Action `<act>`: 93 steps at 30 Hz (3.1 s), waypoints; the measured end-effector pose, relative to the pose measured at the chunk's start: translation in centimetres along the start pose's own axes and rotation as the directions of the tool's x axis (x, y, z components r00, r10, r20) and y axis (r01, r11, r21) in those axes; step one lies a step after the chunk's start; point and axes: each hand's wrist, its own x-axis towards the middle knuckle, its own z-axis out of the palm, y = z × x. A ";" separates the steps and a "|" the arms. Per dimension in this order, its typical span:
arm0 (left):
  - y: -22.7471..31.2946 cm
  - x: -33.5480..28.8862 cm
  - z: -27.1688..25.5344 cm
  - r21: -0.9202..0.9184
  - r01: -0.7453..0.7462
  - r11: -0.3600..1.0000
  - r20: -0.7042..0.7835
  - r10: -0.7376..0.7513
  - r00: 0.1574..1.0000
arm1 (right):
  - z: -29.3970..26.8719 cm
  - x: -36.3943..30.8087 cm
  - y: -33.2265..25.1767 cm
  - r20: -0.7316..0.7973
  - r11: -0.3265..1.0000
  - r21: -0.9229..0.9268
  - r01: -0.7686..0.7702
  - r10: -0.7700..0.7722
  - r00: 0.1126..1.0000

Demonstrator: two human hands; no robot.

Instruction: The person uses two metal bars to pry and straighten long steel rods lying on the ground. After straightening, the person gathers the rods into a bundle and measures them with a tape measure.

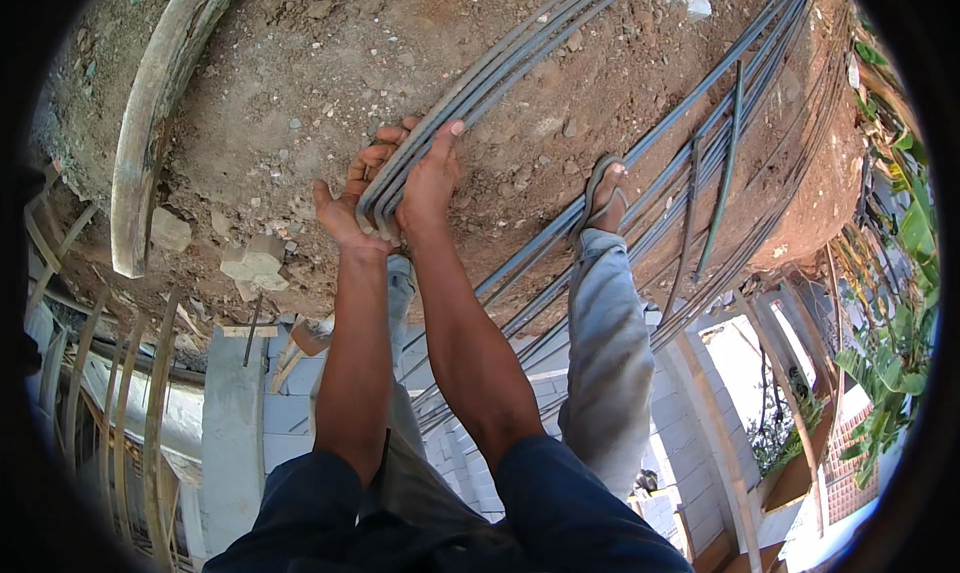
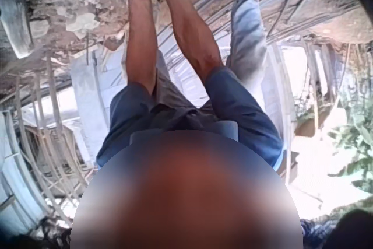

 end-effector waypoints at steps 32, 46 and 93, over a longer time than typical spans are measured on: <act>21.0 -29.2 -24.6 0.837 0.338 0.430 -0.532 0.496 0.686 | -3.0 -4.3 -7.0 -0.041 0.384 -0.914 -0.127 0.224 0.974; -10.7 -45.2 4.5 0.968 0.247 0.034 -0.247 0.256 0.935 | -15.9 -15.7 -52.7 0.228 0.688 -0.691 0.221 -0.083 0.970; -60.1 16.1 112.8 0.906 0.147 0.396 -0.182 0.052 0.982 | -27.4 36.2 -132.9 -0.387 0.640 -0.736 -0.222 -0.128 0.913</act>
